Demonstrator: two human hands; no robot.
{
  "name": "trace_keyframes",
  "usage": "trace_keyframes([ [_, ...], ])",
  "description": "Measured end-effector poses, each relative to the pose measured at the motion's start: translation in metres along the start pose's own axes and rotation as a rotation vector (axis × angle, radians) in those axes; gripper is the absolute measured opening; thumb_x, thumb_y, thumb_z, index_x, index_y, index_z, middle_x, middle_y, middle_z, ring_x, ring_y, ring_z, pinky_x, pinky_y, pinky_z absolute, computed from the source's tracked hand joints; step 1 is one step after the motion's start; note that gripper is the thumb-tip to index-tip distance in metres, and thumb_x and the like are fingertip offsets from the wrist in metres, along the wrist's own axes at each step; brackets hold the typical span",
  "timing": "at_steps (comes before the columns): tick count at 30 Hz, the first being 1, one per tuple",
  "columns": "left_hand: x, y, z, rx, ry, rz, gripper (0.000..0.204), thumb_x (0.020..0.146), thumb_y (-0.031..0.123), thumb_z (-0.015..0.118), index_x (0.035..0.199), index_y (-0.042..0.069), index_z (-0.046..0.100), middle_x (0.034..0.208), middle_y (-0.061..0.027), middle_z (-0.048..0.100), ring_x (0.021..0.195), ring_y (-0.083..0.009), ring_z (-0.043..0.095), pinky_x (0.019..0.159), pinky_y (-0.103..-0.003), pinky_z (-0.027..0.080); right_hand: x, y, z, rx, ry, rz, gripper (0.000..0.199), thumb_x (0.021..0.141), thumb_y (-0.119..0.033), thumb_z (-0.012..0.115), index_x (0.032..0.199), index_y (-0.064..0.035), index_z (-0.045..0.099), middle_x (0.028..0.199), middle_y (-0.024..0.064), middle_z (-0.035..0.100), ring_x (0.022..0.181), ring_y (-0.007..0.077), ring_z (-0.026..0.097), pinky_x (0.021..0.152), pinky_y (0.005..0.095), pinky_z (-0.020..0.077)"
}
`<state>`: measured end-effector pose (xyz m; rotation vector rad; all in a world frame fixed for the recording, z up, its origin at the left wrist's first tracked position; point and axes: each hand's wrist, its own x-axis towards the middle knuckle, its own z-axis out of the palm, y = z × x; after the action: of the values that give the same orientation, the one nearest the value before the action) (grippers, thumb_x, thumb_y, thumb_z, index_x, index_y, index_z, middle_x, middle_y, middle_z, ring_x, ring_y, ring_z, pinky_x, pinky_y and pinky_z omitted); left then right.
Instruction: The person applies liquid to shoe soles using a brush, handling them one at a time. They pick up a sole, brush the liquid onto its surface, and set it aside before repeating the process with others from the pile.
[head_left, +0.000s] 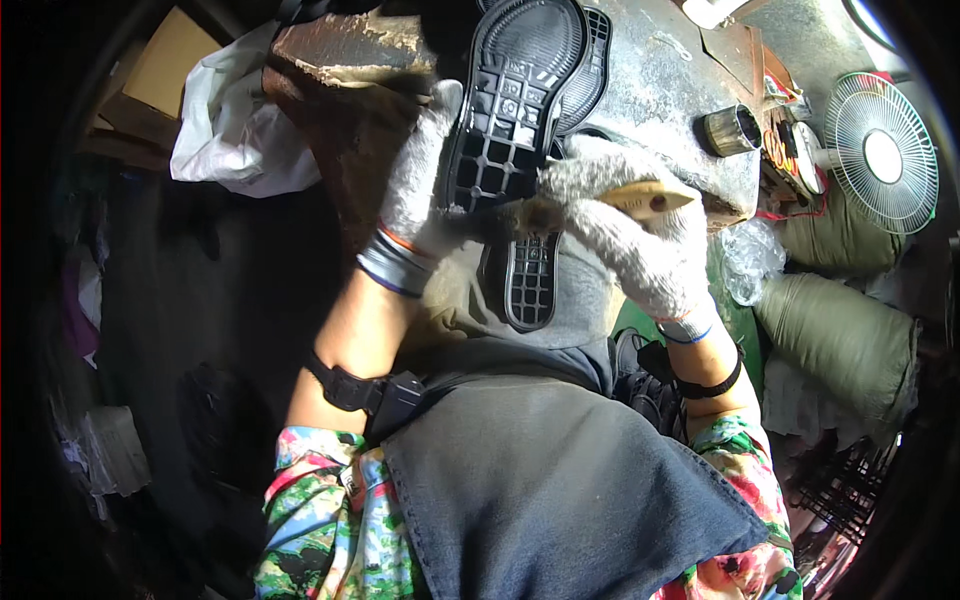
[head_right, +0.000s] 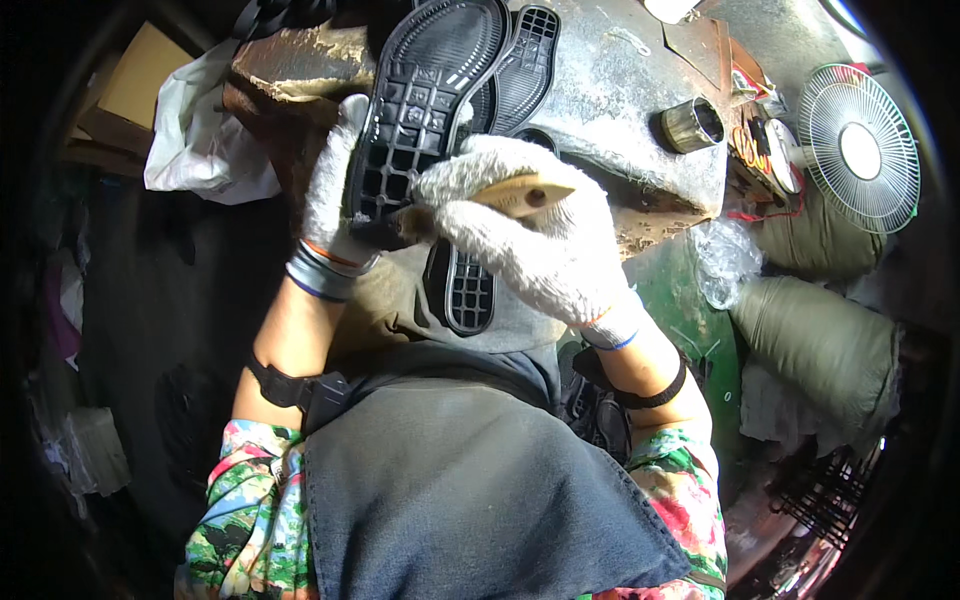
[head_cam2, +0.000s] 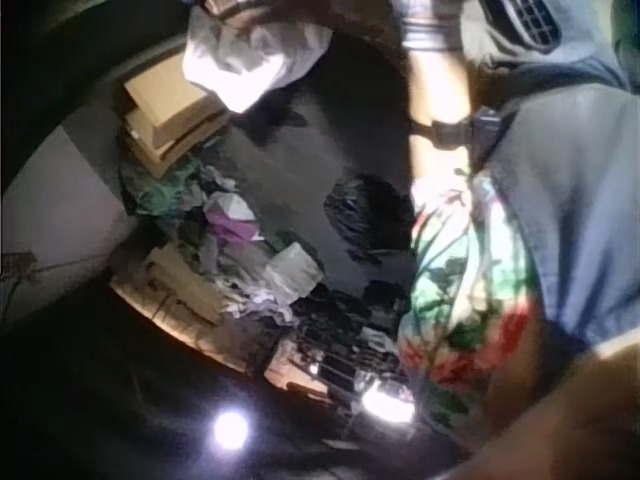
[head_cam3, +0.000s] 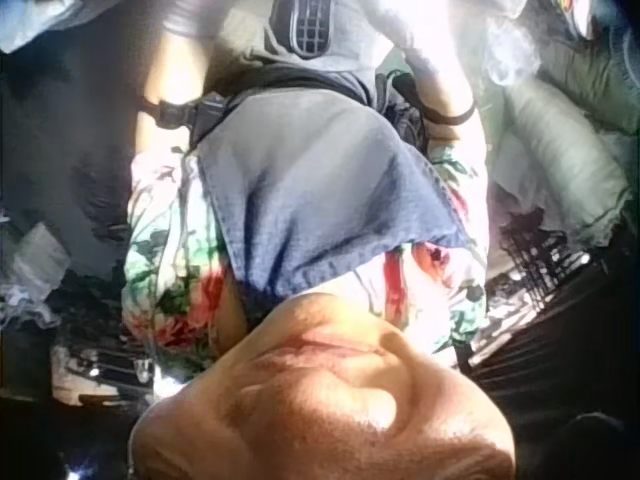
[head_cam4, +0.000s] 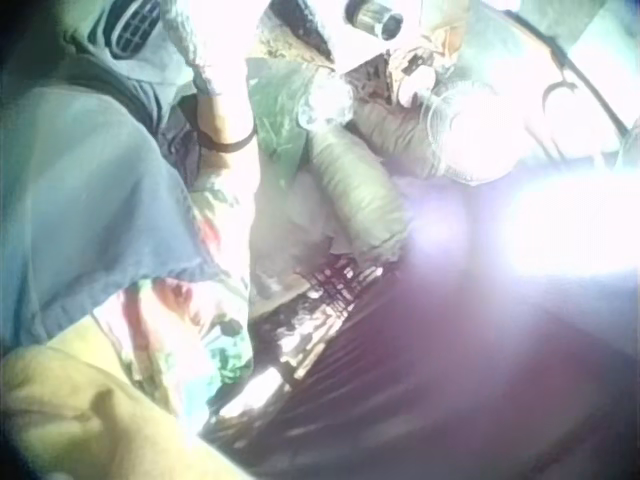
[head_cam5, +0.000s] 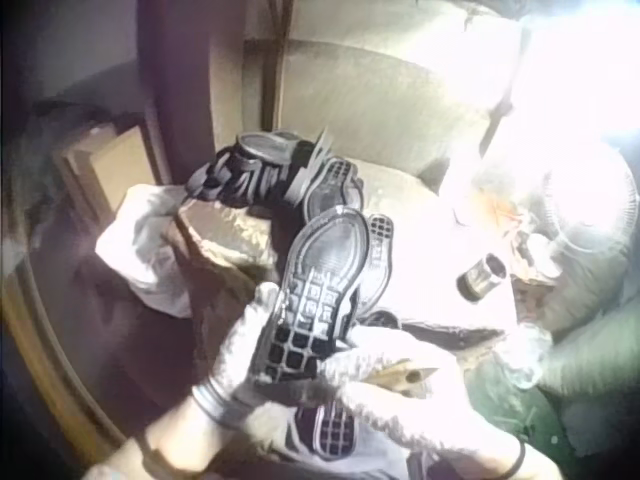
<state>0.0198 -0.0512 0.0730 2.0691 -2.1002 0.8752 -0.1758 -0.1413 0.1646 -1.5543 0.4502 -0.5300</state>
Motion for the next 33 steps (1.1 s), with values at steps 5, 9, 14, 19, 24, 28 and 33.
trace_keyframes([
  [5, -0.015, -0.024, 0.005, -1.345, 0.037, -0.536, 0.059, 0.104, 0.042, 0.053, 0.149, 0.005, 0.049, 0.149, -0.0117, 0.054, 0.138, -0.0304, 0.05, 0.12, -0.045, 0.037, 0.015, -0.006, -0.016, -0.535, -0.204, -0.365, 0.022, 0.087, -0.008, 0.081, 0.108, -0.0021, 0.075, 0.108, 0.0076, 0.077, 0.099, 0.0144, 0.073, 0.087, 0.0316, 0.0588],
  [9, -0.033, -0.05, -0.002, -1.59, -0.025, -0.509, 0.058, 0.101, 0.04, 0.06, 0.145, 0.003, 0.054, 0.143, -0.0104, 0.06, 0.13, -0.0288, 0.057, 0.116, -0.04, 0.043, 0.025, -0.002, -0.02, -0.237, -0.057, -0.165, 0.023, 0.094, -0.008, 0.075, 0.115, -0.0018, 0.069, 0.109, 0.0089, 0.076, 0.101, 0.0157, 0.072, 0.089, 0.0308, 0.0586],
  [14, -0.053, -0.045, 0.016, -0.664, 0.032, -0.005, 0.064, 0.102, 0.049, 0.054, 0.144, 0.0, 0.053, 0.137, -0.0206, 0.062, 0.12, -0.0356, 0.063, 0.103, -0.045, 0.053, 0.042, -0.005, -0.039, -0.33, 0.135, -0.052, 0.025, 0.094, -0.012, 0.077, 0.116, -0.0012, 0.074, 0.105, 0.0081, 0.077, 0.094, 0.0126, 0.071, 0.084, 0.027, 0.0564],
  [19, -0.053, -0.026, -0.006, -2.347, -0.523, -0.763, 0.077, 0.106, 0.061, 0.04, 0.146, -0.003, 0.048, 0.122, -0.0324, 0.066, 0.106, -0.0431, 0.069, 0.087, -0.051, 0.061, 0.075, 0.046, -0.078, -0.687, 0.293, -0.318, 0.021, 0.092, -0.021, 0.077, 0.111, -0.0122, 0.079, 0.095, 0.0085, 0.079, 0.083, 0.0163, 0.075, 0.075, 0.027, 0.0574],
  [24, -0.057, 0.017, -0.007, -3.203, -0.388, -1.005, 0.084, 0.101, 0.067, 0.046, 0.146, -0.003, 0.049, 0.107, -0.0345, 0.07, 0.086, -0.0493, 0.073, 0.077, -0.056, 0.062, 0.08, 0.089, -0.069, -0.911, 0.248, -0.516, 0.015, 0.091, -0.016, 0.075, 0.105, -0.0156, 0.08, 0.094, 0.0074, 0.077, 0.083, 0.0251, 0.075, 0.072, 0.0332, 0.0585],
  [28, -0.069, 0.047, -0.008, -3.258, -0.167, -1.285, 0.08, 0.101, 0.067, 0.044, 0.146, 0.001, 0.051, 0.111, -0.0365, 0.068, 0.088, -0.0513, 0.071, 0.077, -0.055, 0.061, 0.068, 0.078, -0.018, -1.092, -0.002, -0.587, 0.028, 0.08, -0.017, 0.078, 0.108, -0.0174, 0.078, 0.095, 0.0075, 0.074, 0.092, 0.0283, 0.071, 0.086, 0.0411, 0.0557],
  [33, -0.061, 0.044, -0.01, -3.359, -0.184, -1.049, 0.086, 0.102, 0.065, 0.045, 0.152, -0.004, 0.041, 0.113, -0.0365, 0.068, 0.091, -0.0503, 0.071, 0.08, -0.056, 0.061, 0.109, 0.109, -0.049, -0.896, 0.197, -0.688, 0.019, 0.08, -0.016, 0.08, 0.098, -0.0133, 0.076, 0.088, 0.0065, 0.075, 0.083, 0.0264, 0.071, 0.082, 0.0374, 0.0554],
])
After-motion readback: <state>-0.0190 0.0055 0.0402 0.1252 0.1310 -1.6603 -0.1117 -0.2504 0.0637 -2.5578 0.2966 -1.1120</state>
